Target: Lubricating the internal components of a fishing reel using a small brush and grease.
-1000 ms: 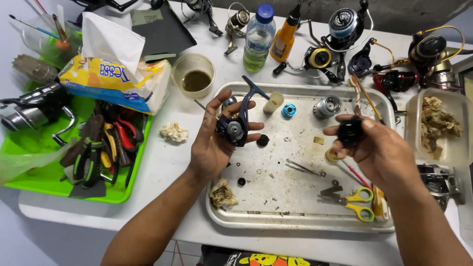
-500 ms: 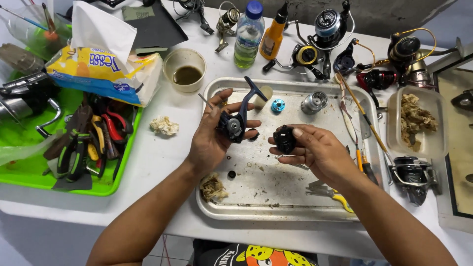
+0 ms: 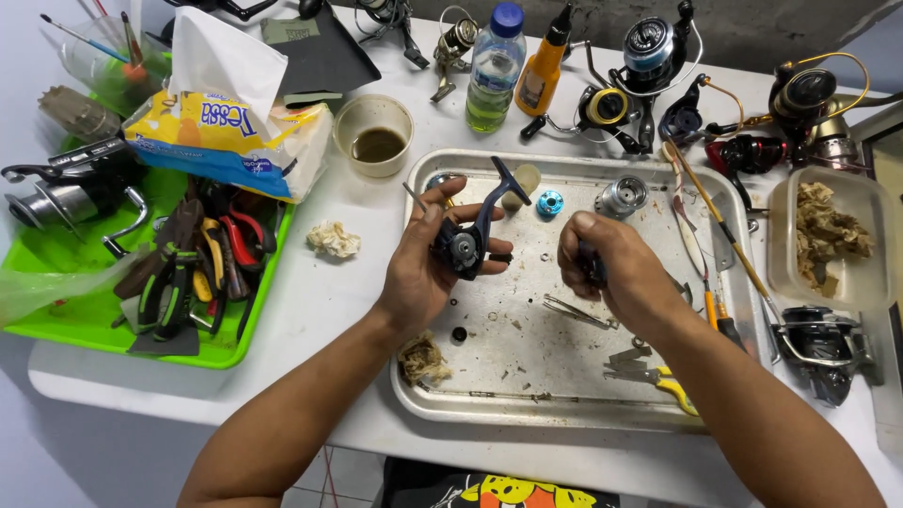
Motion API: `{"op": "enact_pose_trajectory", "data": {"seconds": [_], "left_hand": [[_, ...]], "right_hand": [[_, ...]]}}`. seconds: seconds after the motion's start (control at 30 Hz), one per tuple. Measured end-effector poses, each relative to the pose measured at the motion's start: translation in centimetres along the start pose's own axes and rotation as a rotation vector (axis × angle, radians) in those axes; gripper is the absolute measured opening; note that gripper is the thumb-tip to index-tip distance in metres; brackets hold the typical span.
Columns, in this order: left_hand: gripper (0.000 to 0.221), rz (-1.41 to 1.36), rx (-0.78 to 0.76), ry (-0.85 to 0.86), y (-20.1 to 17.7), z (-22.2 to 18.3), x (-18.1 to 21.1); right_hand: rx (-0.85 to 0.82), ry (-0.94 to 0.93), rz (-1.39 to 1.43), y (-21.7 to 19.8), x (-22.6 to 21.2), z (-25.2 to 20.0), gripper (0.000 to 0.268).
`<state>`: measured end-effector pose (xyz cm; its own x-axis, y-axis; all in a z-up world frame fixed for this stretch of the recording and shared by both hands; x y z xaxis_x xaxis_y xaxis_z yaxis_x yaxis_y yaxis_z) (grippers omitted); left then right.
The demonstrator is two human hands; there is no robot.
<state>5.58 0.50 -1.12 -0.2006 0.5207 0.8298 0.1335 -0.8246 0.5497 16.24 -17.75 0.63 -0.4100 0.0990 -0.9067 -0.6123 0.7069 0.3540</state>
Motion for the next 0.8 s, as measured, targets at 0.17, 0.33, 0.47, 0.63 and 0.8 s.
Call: {"op": "enact_pose_trajectory", "data": {"seconds": [0.17,0.33,0.47,0.63,0.8], "left_hand": [[0.058,0.085,-0.061,-0.024,0.3,-0.3,0.3],[0.061,0.112,-0.131,-0.032,0.9,-0.5,0.3],[0.069,0.163,-0.152,-0.085,1.5,-0.7,0.7],[0.073,0.284,-0.119,-0.111,0.9,-0.6,1.2],[0.065,0.482,0.138,-0.074,-1.4,0.0,3.2]], "right_hand": [[0.089,-0.169,-0.682,2.1,-4.7,0.3,0.031],[0.027,-0.062,-0.792,3.8,-4.7,0.4,0.04],[-0.004,-0.038,-0.805,4.1,-4.3,0.0,0.046],[0.033,0.01,-0.808,2.0,-3.4,0.0,0.052],[0.169,-0.034,-0.79,-0.7,-4.0,-1.0,0.056]]}}
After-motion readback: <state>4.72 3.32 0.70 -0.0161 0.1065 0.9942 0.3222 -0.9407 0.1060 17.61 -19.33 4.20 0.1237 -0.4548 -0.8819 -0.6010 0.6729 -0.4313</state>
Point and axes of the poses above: each hand's wrist, its own z-axis towards the middle knuckle, its own y-axis out of the palm, x = y × z, the point moved 5 cm from there along z, towards the middle knuckle, and after that the axes turned 15 degrees about z, right-handed, at the moved point
